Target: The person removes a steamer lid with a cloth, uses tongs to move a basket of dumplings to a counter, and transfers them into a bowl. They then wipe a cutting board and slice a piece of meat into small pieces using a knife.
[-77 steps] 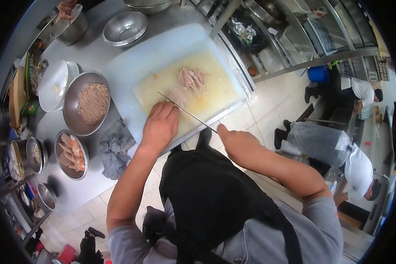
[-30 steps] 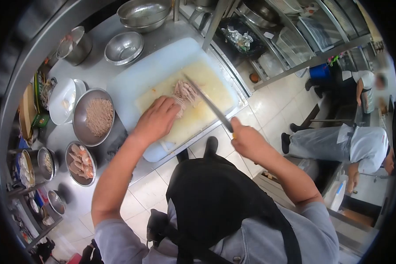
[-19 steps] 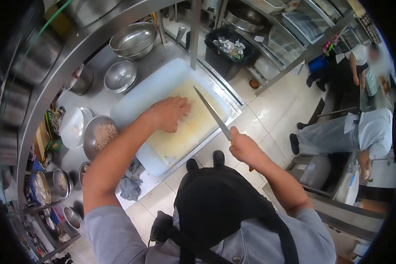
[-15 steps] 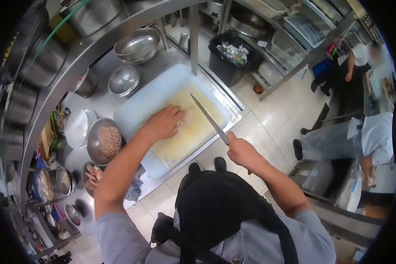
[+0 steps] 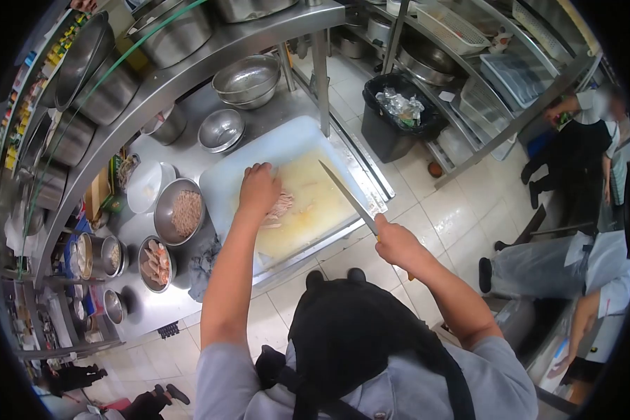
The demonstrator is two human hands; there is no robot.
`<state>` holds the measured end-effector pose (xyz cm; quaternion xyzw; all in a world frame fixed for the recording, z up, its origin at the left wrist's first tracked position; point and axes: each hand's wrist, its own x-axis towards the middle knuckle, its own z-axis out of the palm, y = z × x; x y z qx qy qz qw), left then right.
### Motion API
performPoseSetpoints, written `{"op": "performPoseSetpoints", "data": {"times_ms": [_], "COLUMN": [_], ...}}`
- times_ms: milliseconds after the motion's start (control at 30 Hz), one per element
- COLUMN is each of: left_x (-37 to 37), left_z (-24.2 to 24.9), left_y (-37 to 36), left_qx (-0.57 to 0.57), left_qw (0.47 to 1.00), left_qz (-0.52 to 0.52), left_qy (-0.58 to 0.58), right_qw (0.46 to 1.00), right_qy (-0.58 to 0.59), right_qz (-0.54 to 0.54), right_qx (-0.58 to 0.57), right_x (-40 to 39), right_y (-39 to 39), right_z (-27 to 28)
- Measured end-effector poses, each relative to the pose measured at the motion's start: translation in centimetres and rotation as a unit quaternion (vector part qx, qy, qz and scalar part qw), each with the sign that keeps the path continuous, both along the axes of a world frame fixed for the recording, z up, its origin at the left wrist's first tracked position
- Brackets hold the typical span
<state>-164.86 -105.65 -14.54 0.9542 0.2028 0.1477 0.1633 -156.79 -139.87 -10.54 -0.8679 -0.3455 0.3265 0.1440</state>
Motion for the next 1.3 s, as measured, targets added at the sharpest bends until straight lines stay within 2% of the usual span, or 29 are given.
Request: {"op": "performPoseSetpoints", "data": {"times_ms": [67,200,267,367,400,467,500,567,600,667,700,767,867,1000,1067,1100,1167,1300], "left_x": [2.1,3.3,4.0,5.1,5.5,6.1,6.2,5.6,4.9,3.0,1.6,-2.3,-4.6,-5.4,-5.7,-6.0,-6.4,-6.5], "left_z": [-1.8,-0.8,0.3,0.9,0.4,-0.6,-0.3,0.6,1.1,2.1,2.4,2.9,3.8,1.9,0.9,0.3,-0.4,-0.3], "left_y": [1.6,0.8,-0.3,-2.7,-2.4,-0.8,0.3,2.5,3.0,3.5,3.2,2.0,0.4,0.1,-1.5,-2.4,-4.4,-6.7], "left_qx": [-0.022,-0.052,-0.103,-0.116,-0.117,-0.03,-0.032,-0.043,-0.045,-0.187,-0.186,-0.052,-0.005,-0.011,-0.063,-0.063,-0.045,0.036], "left_qw": [0.996,0.995,0.975,0.961,0.96,0.945,0.945,0.926,0.927,0.898,0.9,0.933,0.94,0.952,0.973,0.974,0.99,0.998], "left_qz": [0.017,-0.048,-0.175,-0.243,-0.243,-0.312,-0.31,-0.322,-0.321,-0.246,-0.242,-0.316,-0.286,-0.262,-0.176,-0.174,-0.085,-0.04], "left_qy": [0.082,0.071,0.087,0.069,0.07,0.094,0.096,0.191,0.191,0.313,0.31,0.165,0.185,0.156,0.134,0.132,0.101,0.044], "right_qw": [1.0,0.999,0.999,0.999,0.999,0.998,0.999,0.999,0.999,0.999,0.999,0.999,0.999,0.998,0.998,0.998,0.997,0.997], "right_qy": [-0.002,0.006,0.009,0.018,0.011,0.006,0.011,0.022,0.016,0.011,0.016,0.023,0.026,0.021,0.017,0.015,0.014,0.024], "right_qz": [-0.003,-0.027,-0.036,-0.043,-0.04,-0.035,-0.039,-0.04,-0.031,-0.019,-0.018,-0.014,0.008,0.034,0.042,0.047,0.052,0.056], "right_qx": [0.005,0.023,0.024,0.023,0.034,0.043,0.034,0.021,0.03,0.04,0.037,0.036,0.046,0.046,0.039,0.05,0.06,0.045], "right_x": [0.3,0.9,0.6,0.8,0.8,0.7,0.7,0.2,0.1,0.0,0.0,0.0,0.2,0.5,0.7,0.7,0.9,0.6], "right_y": [-0.7,-1.7,-2.2,-2.6,-2.7,-2.4,-2.0,-1.8,-1.6,-1.1,-0.8,-0.2,0.4,1.3,1.5,1.6,1.6,1.7], "right_z": [0.1,-0.3,-0.9,-1.3,-1.7,-1.8,-1.6,-1.6,-1.6,-1.5,-1.4,-1.3,-1.5,-1.6,-1.5,-1.5,-1.5,-0.9]}}
